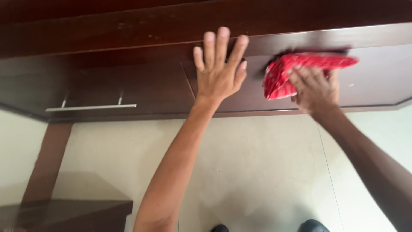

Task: The person cleans a wooden cabinet and a bedside table using a red and white checkered cloth. They wipe the top and front surfaces of the cabinet, then move to the bedside table, wiping the surface and the sides while handling a water pitcher and a tissue box.

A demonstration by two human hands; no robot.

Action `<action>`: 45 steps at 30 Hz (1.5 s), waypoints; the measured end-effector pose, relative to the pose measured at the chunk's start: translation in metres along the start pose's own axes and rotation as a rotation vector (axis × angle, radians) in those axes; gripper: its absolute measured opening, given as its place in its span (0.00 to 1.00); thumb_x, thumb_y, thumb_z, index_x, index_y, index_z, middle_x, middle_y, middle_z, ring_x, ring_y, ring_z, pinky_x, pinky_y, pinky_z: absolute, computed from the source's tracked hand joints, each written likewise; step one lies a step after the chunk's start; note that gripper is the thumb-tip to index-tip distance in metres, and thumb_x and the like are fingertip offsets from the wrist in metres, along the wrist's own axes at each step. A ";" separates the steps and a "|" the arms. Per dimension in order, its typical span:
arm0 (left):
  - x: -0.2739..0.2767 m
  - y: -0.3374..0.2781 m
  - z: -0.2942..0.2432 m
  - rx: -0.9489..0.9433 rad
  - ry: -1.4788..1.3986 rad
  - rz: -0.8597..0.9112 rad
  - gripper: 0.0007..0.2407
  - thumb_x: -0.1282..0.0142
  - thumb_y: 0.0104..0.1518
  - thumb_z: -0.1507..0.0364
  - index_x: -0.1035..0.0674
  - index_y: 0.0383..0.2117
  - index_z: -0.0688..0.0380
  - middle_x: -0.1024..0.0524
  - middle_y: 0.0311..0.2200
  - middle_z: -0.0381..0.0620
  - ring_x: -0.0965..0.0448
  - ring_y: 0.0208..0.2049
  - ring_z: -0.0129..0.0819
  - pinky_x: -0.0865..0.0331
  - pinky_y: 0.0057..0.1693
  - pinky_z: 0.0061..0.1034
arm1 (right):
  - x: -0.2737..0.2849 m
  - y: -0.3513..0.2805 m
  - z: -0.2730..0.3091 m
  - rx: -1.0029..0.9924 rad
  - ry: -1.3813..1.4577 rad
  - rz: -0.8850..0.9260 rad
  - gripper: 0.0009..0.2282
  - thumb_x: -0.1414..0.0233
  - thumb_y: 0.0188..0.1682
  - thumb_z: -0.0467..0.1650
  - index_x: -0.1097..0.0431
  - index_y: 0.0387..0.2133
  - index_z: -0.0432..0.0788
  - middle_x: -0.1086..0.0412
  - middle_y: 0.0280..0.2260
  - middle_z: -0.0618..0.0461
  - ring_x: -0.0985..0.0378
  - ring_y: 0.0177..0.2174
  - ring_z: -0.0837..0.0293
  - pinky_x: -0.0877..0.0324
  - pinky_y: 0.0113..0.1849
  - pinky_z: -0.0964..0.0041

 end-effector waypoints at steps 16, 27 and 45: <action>-0.031 0.020 -0.066 -0.061 0.039 -0.050 0.25 0.60 0.73 0.60 0.49 0.75 0.41 0.55 0.76 0.50 0.59 0.77 0.48 0.79 0.76 0.48 | -0.031 -0.059 -0.059 -0.128 -0.229 -0.186 0.35 0.49 0.41 0.54 0.38 0.67 0.65 0.38 0.64 0.69 0.42 0.66 0.63 0.79 0.67 0.39; -0.024 0.021 -0.061 -0.153 0.201 0.001 0.29 0.54 0.70 0.56 0.49 0.76 0.41 0.57 0.76 0.56 0.60 0.77 0.55 0.77 0.76 0.51 | -0.144 -0.094 0.009 0.176 0.314 -0.254 0.28 0.47 0.46 0.35 0.39 0.64 0.52 0.35 0.59 0.57 0.33 0.55 0.54 0.39 0.56 0.43; -0.035 0.022 -0.094 -0.068 0.248 0.090 0.39 0.50 0.72 0.51 0.63 0.78 0.45 0.72 0.75 0.66 0.71 0.75 0.71 0.74 0.74 0.64 | -0.123 -0.067 -0.078 0.035 0.477 -0.366 0.34 0.40 0.42 0.40 0.41 0.67 0.66 0.36 0.57 0.55 0.33 0.56 0.54 0.42 0.56 0.29</action>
Point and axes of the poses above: each hand's wrist, its own y-axis towards the middle knuckle, its own x-axis out of the back of the hand, z = x × y, the point moved 3 cm from there along y, towards the middle knuckle
